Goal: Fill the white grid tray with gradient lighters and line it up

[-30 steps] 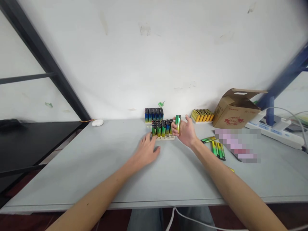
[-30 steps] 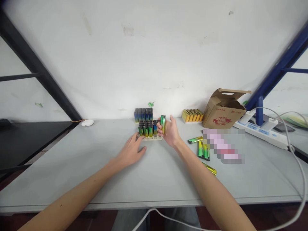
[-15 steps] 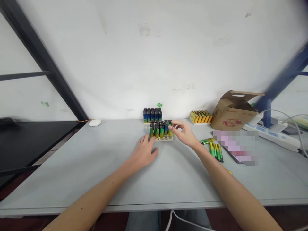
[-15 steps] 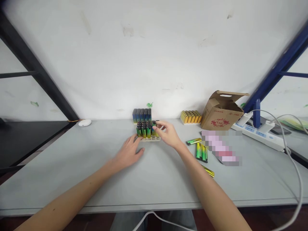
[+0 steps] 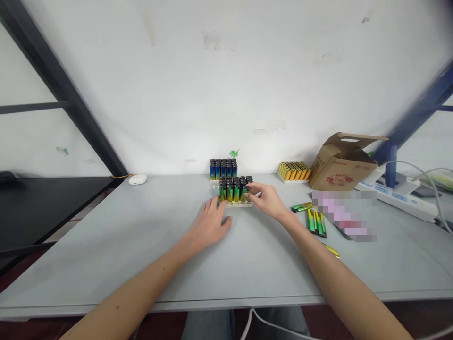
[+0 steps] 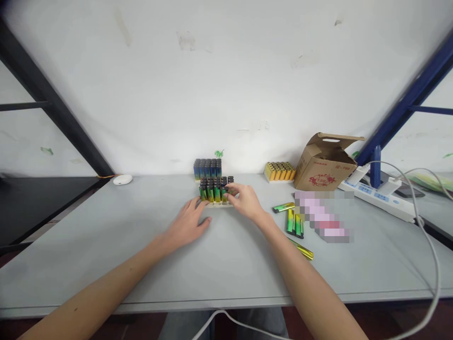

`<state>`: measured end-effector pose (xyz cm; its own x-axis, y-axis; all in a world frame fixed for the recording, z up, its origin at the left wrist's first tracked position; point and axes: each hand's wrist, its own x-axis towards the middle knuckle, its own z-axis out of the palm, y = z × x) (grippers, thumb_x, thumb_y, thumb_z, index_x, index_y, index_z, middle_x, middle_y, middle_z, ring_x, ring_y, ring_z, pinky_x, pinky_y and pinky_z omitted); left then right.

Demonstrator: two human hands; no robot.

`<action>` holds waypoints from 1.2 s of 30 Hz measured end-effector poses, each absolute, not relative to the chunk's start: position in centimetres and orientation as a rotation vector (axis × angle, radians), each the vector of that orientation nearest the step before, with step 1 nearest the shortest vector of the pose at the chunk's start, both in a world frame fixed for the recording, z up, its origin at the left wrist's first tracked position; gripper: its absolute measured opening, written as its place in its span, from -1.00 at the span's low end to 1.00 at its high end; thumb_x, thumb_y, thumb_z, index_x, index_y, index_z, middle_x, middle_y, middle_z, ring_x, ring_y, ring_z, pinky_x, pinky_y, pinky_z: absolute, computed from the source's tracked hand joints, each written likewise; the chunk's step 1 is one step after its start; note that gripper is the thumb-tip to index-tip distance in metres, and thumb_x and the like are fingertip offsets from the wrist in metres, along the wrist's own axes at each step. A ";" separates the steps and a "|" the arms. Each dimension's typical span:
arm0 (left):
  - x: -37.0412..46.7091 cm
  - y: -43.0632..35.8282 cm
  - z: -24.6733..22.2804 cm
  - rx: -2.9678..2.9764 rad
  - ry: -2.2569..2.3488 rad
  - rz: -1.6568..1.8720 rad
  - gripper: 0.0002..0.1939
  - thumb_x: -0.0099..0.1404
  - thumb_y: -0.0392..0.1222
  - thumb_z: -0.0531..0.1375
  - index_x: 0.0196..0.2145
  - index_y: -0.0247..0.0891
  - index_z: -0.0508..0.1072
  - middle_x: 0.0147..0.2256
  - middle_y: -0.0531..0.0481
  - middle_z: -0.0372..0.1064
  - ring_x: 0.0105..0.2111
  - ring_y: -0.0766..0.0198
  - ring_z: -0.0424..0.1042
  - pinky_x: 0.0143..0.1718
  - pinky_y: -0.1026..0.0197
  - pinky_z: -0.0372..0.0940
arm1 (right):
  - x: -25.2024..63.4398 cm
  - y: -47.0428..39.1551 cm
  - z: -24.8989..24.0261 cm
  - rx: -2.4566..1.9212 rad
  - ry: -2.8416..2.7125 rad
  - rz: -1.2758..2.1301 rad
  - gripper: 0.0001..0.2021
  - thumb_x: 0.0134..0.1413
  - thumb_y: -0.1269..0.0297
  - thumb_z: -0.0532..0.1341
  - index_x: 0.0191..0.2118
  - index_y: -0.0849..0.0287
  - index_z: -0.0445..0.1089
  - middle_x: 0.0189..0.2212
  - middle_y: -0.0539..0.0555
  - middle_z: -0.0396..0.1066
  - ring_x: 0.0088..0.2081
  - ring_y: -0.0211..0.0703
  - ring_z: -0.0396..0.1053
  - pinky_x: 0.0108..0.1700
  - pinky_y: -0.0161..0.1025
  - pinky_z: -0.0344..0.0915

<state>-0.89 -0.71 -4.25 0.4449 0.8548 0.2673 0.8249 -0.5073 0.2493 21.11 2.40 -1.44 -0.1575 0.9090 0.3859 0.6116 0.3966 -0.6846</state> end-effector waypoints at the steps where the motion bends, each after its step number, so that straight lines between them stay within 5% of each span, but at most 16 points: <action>1: -0.9 -0.7 -4.2 2.600 1.511 0.557 -0.55 0.33 -0.09 0.02 0.14 -0.24 0.20 0.12 -0.23 0.12 0.16 -0.05 0.12 0.13 -0.07 0.12 | 21.1 2.4 -1.5 -1.316 -1.875 0.461 -0.76 0.07 0.21 0.21 -0.11 0.08 0.44 -0.39 0.01 0.54 -0.49 -0.18 0.40 -0.29 -0.18 0.32; 6: -0.9 -0.7 -4.2 2.594 1.506 0.568 -0.55 0.32 -0.10 0.03 0.14 -0.23 0.20 0.13 -0.23 0.11 0.17 -0.06 0.11 0.13 -0.08 0.11 | 20.7 2.0 -1.6 -1.441 -1.814 0.189 -0.72 0.09 0.11 0.22 -0.07 -0.02 0.35 -0.38 -0.06 0.53 -0.47 -0.18 0.40 -0.33 -0.25 0.20; 12: -0.9 -0.8 -4.0 2.570 1.508 0.528 -0.54 0.34 -0.08 0.00 0.16 -0.22 0.19 0.13 -0.22 0.10 0.18 -0.05 0.08 0.15 -0.06 0.09 | 21.7 1.1 -0.6 -1.668 -1.601 0.017 -0.65 0.21 -0.05 0.03 -0.26 0.09 0.40 -0.47 0.07 0.47 -0.42 -0.09 0.38 -0.31 -0.21 0.16; 17: -1.0 -0.7 -4.0 2.570 1.498 0.516 -0.55 0.35 -0.07 -0.01 0.16 -0.22 0.19 0.09 -0.21 0.14 0.14 -0.05 0.11 0.12 -0.06 0.11 | 23.0 0.1 -1.7 -2.017 -1.611 -0.076 -0.56 0.21 0.03 0.00 0.06 0.20 0.31 0.04 0.35 0.33 0.04 0.27 0.25 -0.03 0.14 0.17; 23: -1.0 -0.5 -4.2 2.581 1.509 0.527 -0.56 0.34 -0.08 0.00 0.15 -0.20 0.20 0.10 -0.20 0.14 0.16 -0.04 0.11 0.14 -0.05 0.10 | 24.0 0.3 -2.9 -2.241 -1.629 0.144 -0.49 0.21 -0.03 -0.05 0.05 0.23 0.33 0.10 0.46 0.23 0.14 0.47 0.11 0.00 0.55 -0.09; 29: -1.0 -0.6 -4.3 2.576 1.513 0.533 -0.55 0.33 -0.08 0.01 0.14 -0.20 0.19 0.11 -0.20 0.13 0.17 -0.05 0.10 0.14 -0.07 0.10 | 22.8 1.1 -3.4 -1.906 -1.757 0.179 -0.53 0.23 0.07 -0.06 0.10 0.25 0.28 0.11 0.36 0.25 0.18 0.25 0.14 0.18 0.25 -0.03; 32: -0.9 -0.7 -4.1 2.566 1.515 0.532 -0.56 0.33 -0.08 0.00 0.14 -0.21 0.20 0.09 -0.20 0.14 0.16 -0.05 0.11 0.13 -0.07 0.11 | 22.4 1.8 -3.9 -1.646 -1.756 0.172 -0.59 0.20 0.29 -0.08 0.09 0.28 0.26 0.10 0.30 0.26 0.18 0.04 0.15 0.20 -0.02 0.06; 36: -0.9 -0.9 -3.9 2.561 1.510 0.529 -0.56 0.33 -0.08 0.01 0.13 -0.23 0.21 0.06 -0.20 0.17 0.13 -0.04 0.13 0.13 -0.06 0.11 | 23.6 2.3 -4.3 -1.628 -1.745 0.146 -0.51 -0.03 0.56 -0.06 0.02 0.23 0.33 0.04 0.20 0.35 0.12 -0.02 0.22 0.16 -0.10 0.13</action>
<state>-0.87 -0.87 -3.88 0.4406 0.8664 0.2351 0.8236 -0.4943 0.2781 23.64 2.28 -4.34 0.0719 0.9019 0.4259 0.8188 0.1904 -0.5415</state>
